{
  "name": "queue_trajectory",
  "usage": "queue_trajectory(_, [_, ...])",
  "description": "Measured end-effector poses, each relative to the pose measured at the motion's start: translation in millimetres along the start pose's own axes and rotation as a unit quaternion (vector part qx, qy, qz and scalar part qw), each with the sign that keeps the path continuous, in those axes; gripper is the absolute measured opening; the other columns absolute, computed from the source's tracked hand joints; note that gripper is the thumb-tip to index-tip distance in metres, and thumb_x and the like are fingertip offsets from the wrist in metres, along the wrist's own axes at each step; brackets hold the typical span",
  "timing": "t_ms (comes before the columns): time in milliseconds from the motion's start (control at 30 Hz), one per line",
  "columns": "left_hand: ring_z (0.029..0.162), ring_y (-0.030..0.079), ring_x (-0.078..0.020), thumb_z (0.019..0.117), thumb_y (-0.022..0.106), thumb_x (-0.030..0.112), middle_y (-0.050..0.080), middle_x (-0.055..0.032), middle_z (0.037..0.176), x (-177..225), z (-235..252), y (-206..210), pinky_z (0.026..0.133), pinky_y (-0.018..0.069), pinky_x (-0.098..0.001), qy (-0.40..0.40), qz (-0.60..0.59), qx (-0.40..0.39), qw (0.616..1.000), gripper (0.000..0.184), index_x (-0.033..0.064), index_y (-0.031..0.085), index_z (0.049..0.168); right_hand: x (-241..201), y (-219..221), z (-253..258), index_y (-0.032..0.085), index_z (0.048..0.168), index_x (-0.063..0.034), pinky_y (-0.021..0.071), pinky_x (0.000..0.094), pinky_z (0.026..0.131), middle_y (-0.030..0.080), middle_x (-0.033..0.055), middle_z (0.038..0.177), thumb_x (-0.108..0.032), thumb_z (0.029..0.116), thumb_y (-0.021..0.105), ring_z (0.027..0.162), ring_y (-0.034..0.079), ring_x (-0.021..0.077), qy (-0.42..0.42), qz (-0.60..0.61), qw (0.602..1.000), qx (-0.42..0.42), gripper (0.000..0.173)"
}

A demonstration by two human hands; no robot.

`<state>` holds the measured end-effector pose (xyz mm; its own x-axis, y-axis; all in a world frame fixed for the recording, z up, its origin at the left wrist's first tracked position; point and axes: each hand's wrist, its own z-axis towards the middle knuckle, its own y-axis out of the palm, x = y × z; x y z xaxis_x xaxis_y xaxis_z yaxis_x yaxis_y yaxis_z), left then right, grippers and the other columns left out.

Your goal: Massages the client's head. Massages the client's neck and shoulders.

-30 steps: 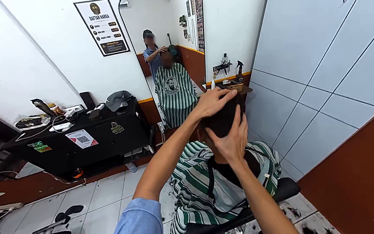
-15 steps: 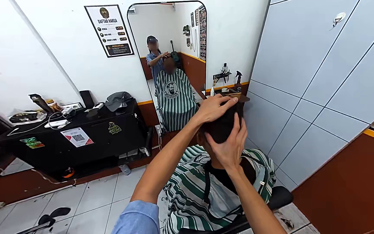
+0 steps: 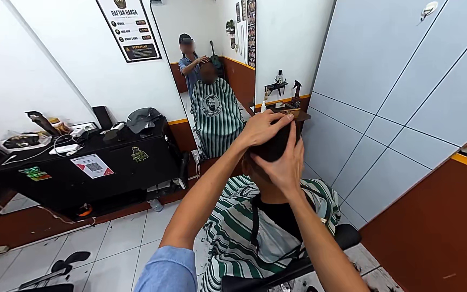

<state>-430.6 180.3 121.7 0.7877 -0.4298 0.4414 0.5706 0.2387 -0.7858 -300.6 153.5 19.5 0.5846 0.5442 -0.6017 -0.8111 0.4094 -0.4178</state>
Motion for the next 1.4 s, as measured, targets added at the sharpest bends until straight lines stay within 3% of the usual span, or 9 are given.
queue_trajectory(133, [0.127,0.059,-0.0324,0.107,0.036,0.055,0.064,-0.0162,0.135,1.4,3.5,-1.9,0.104,0.0423,-0.0599,0.007,0.002,-0.005,1.0,0.058,0.0153,0.069,0.133,13.2,-14.3,-25.7,0.029,0.161,-0.0061,0.0477,0.0588,0.102,0.05,0.0273,0.147,-0.063,0.0708,0.08,0.13,0.054,0.0433,-0.022,0.019,0.999,0.019,0.118])
queue_trajectory(233, [0.127,0.058,-0.0318,0.1071,0.035,0.055,0.064,-0.0155,0.135,3.0,2.9,-2.4,0.103,0.0427,-0.06,-0.008,-0.003,-0.001,1.0,0.058,0.0161,0.069,0.133,14.5,-27.4,-26.5,0.049,0.138,0.0018,0.0539,0.0505,0.084,0.068,0.0175,0.104,-0.036,0.08,0.082,0.098,0.065,0.0329,-0.063,0.075,0.988,0.116,0.077])
queue_trajectory(500, [0.126,0.06,-0.0313,0.1069,0.035,0.054,0.066,-0.0146,0.132,7.4,3.9,3.7,0.102,0.0438,-0.0607,0.01,0.002,0.012,1.0,0.058,0.015,0.071,0.13,3.9,-4.9,3.3,0.034,0.159,-0.0124,0.045,0.0624,0.103,0.041,0.0273,0.152,-0.071,0.0577,0.084,0.136,0.044,0.0469,-0.035,0.03,0.997,0.055,0.128])
queue_trajectory(600, [0.129,0.058,-0.0314,0.1069,0.037,0.054,0.064,-0.015,0.135,6.7,2.0,1.4,0.104,0.0421,-0.061,0.008,-0.001,0.01,1.0,0.057,0.0147,0.07,0.132,10.7,-1.1,-14.4,0.033,0.158,-0.0023,0.0457,0.0599,0.104,0.043,0.0314,0.15,-0.071,0.0612,0.081,0.133,0.048,0.0481,-0.039,0.026,0.997,0.061,0.128])
queue_trajectory(1033, [0.123,0.062,-0.0278,0.1062,0.039,0.053,0.066,-0.0128,0.131,7.0,-1.5,3.9,0.1,0.0457,-0.0572,-0.008,0.007,0.022,1.0,0.054,0.0165,0.071,0.129,4.3,0.8,4.3,0.025,0.163,-0.0146,0.0408,0.064,0.107,0.036,0.0267,0.158,-0.075,0.0577,0.082,0.141,0.041,0.0452,-0.032,0.026,0.999,0.021,0.134])
queue_trajectory(1200, [0.123,0.061,-0.0275,0.1055,0.038,0.055,0.066,-0.0119,0.131,6.5,-0.1,5.1,0.101,0.0451,-0.0565,-0.007,0.028,0.026,0.999,0.056,0.0161,0.071,0.13,29.0,-4.6,-25.4,0.04,0.154,0.0012,0.0437,0.055,0.11,0.047,0.0292,0.15,-0.068,0.0701,0.079,0.138,0.047,0.0438,-0.069,0.07,0.994,0.049,0.116])
queue_trajectory(1267, [0.123,0.061,-0.0277,0.1044,0.041,0.056,0.066,-0.0119,0.13,6.4,-1.5,7.8,0.101,0.0461,-0.0566,-0.011,0.043,0.039,0.998,0.056,0.0155,0.071,0.13,42.0,-22.6,-18.5,0.055,0.137,0.0062,0.0553,0.0451,0.093,0.068,0.0204,0.117,-0.037,0.0816,0.08,0.107,0.066,0.0283,-0.082,0.159,0.979,0.101,0.075])
queue_trajectory(1333, [0.12,0.063,-0.0305,0.1015,0.047,0.057,0.067,-0.0124,0.129,10.7,-6.7,9.9,0.097,0.0483,-0.0573,-0.018,0.075,0.072,0.994,0.057,0.0137,0.071,0.13,67.5,-24.7,12.9,0.055,0.117,0.0108,0.0521,0.0283,0.061,0.059,0.0055,0.07,-0.006,0.0884,0.065,0.061,0.058,0.009,-0.066,0.215,0.963,0.15,0.035])
queue_trajectory(1400, [0.117,0.062,-0.0324,0.0992,0.053,0.056,0.066,-0.0111,0.129,22.3,-20.3,20.4,0.093,0.0498,-0.0564,-0.024,0.113,0.122,0.986,0.054,0.0146,0.07,0.129,92.0,-10.9,55.6,0.054,0.125,0.0094,0.0465,0.0349,0.054,0.052,0.0062,0.065,-0.006,0.095,0.058,0.054,0.05,0.0144,-0.011,0.207,0.976,0.067,0.034])
